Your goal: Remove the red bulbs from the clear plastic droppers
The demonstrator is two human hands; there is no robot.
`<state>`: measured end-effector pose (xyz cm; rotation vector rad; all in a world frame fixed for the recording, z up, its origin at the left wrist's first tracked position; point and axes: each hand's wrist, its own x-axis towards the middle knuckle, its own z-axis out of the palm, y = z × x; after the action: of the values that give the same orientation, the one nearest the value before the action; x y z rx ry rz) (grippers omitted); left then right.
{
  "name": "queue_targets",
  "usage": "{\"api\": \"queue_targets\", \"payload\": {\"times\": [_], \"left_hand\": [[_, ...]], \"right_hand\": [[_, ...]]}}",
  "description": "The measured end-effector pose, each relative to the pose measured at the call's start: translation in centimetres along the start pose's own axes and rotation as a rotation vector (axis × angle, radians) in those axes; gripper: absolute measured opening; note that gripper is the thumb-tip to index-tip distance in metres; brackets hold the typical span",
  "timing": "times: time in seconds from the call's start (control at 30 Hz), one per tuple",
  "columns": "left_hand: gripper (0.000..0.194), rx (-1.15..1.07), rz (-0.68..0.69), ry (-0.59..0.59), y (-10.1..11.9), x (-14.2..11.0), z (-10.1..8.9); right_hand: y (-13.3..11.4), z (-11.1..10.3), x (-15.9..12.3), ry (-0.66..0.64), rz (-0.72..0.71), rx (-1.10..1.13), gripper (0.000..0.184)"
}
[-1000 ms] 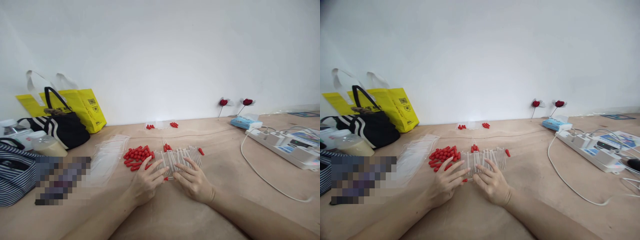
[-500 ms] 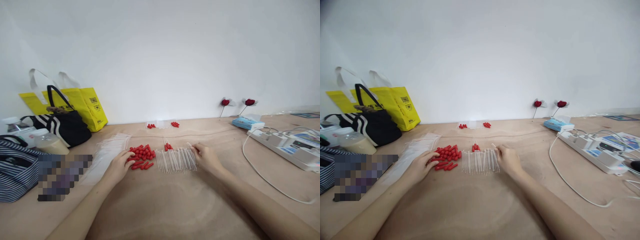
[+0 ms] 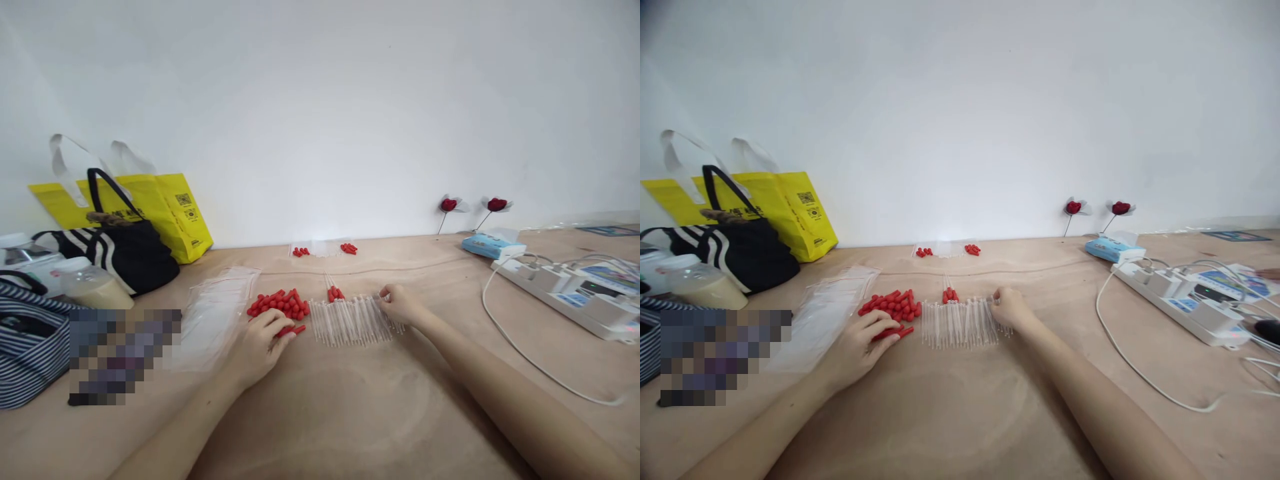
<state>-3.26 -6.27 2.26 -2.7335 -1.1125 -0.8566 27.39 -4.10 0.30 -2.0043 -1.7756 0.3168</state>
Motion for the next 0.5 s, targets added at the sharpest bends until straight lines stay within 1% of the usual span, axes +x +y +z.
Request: {"api": "queue_targets", "payload": {"times": [0.1, 0.3, 0.43, 0.5], "left_hand": [[0.015, 0.000, 0.005, -0.017, 0.6, 0.0, 0.3], [0.015, -0.016, 0.015, 0.030, 0.9, 0.0, 0.3], [0.013, -0.014, 0.041, 0.097, 1.9, -0.2, 1.3], [0.013, -0.018, 0.068, 0.097, 2.7, -0.3, 2.0]], "right_hand": [[-0.4, 0.0, -0.1, -0.014, 0.008, 0.008, 0.017], [-0.9, 0.0, -0.5, -0.090, 0.066, 0.036, 0.025], [-1.0, -0.7, 0.3, -0.048, 0.067, 0.013, 0.024], [-1.2, -1.1, 1.1, -0.022, 0.054, 0.005, 0.020]]}}
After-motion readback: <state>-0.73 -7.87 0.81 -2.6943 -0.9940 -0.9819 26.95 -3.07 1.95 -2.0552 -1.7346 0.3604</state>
